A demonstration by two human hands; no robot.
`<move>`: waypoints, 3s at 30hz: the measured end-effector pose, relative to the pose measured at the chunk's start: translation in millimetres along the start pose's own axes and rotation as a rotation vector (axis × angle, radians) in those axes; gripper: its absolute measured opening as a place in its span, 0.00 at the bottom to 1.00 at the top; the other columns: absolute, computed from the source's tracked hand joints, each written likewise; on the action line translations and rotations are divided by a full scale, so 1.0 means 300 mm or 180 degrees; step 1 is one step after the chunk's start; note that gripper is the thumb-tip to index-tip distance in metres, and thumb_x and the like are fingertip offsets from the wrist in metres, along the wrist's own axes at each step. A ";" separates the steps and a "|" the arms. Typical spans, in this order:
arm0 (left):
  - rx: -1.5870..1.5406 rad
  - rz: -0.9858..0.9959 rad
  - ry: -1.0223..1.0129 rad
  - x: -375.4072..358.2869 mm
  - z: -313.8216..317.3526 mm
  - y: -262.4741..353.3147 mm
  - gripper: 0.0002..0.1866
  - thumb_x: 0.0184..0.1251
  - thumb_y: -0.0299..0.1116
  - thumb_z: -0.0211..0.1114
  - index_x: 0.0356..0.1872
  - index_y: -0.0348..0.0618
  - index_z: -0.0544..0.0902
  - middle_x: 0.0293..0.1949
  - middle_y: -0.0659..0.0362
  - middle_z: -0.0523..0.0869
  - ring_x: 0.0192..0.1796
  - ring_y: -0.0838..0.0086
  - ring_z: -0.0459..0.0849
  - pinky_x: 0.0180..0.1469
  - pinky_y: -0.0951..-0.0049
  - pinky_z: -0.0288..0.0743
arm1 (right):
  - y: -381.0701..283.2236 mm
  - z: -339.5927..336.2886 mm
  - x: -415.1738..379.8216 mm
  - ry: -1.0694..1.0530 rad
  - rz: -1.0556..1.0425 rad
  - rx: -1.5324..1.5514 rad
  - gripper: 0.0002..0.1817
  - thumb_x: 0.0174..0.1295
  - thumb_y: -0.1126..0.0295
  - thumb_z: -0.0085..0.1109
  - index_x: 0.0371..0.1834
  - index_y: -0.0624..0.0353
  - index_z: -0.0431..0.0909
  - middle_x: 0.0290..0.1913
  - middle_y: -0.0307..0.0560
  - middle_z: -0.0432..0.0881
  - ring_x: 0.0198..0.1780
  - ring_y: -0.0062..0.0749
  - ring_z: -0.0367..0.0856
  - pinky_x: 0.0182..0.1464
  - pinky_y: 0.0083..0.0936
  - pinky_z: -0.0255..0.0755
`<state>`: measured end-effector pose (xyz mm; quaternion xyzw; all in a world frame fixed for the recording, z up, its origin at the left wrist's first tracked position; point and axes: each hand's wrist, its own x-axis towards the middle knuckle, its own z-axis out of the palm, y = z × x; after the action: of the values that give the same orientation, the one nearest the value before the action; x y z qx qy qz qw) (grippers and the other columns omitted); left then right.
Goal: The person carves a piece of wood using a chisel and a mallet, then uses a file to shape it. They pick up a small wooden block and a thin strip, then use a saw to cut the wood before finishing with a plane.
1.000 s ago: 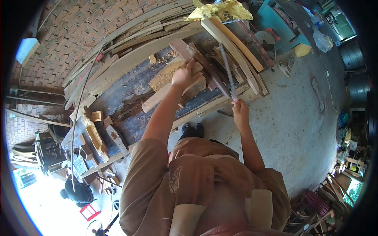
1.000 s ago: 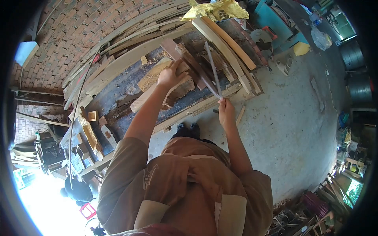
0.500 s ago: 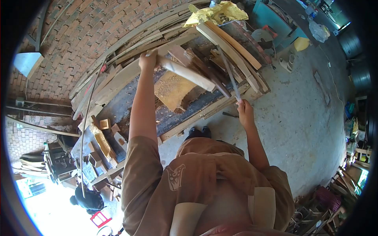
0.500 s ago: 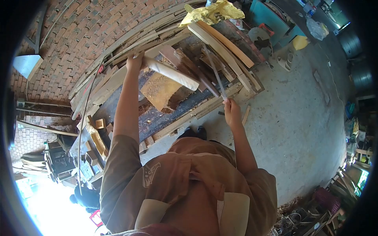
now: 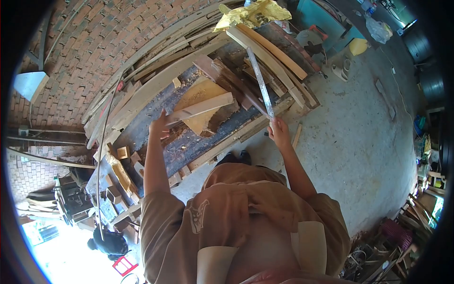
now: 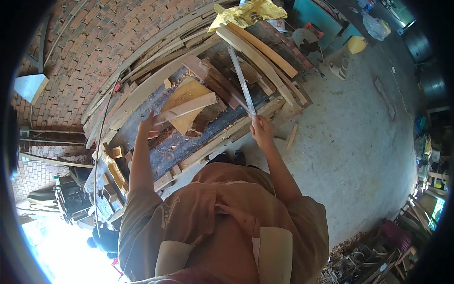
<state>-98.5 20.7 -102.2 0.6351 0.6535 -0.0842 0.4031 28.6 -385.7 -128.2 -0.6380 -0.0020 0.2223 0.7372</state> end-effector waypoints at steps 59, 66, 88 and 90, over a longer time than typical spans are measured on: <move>0.0032 0.4275 -0.0323 -0.365 0.265 0.313 0.21 0.62 0.42 0.51 0.46 0.34 0.74 0.35 0.45 0.80 0.36 0.56 0.79 0.40 0.67 0.71 | -0.040 0.149 0.212 -0.0470 0.0452 -0.0066 0.15 0.64 0.59 0.45 0.34 0.62 0.73 0.15 0.34 0.65 0.14 0.14 0.61 0.13 0.15 0.54; -0.0365 0.4134 -0.0558 -0.376 0.250 0.308 0.20 0.61 0.41 0.52 0.45 0.33 0.75 0.31 0.46 0.80 0.33 0.55 0.79 0.39 0.68 0.71 | -0.053 0.147 0.180 -0.0604 0.0391 -0.0109 0.16 0.64 0.58 0.45 0.34 0.62 0.73 0.15 0.35 0.66 0.15 0.14 0.61 0.14 0.14 0.55; 0.1257 0.4224 0.0764 -0.240 0.500 0.293 0.28 0.56 0.50 0.58 0.51 0.37 0.72 0.53 0.49 0.74 0.60 0.59 0.67 0.57 0.61 0.65 | -0.108 0.254 0.252 -0.0356 -0.1443 -0.3479 0.14 0.63 0.59 0.40 0.26 0.56 0.68 0.21 0.54 0.76 0.25 0.53 0.76 0.28 0.44 0.69; 0.1182 0.4265 0.0810 -0.236 0.501 0.295 0.27 0.56 0.49 0.58 0.49 0.37 0.73 0.50 0.49 0.76 0.59 0.58 0.69 0.56 0.61 0.66 | -0.104 0.275 0.272 -0.0365 -0.1549 -0.3554 0.14 0.63 0.60 0.40 0.26 0.57 0.69 0.19 0.55 0.76 0.25 0.53 0.76 0.28 0.44 0.69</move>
<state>34.7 -111.0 -121.0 0.9639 0.1387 0.1469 0.1735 88.7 -283.9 -106.5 -0.8963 -0.3036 0.0469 0.3199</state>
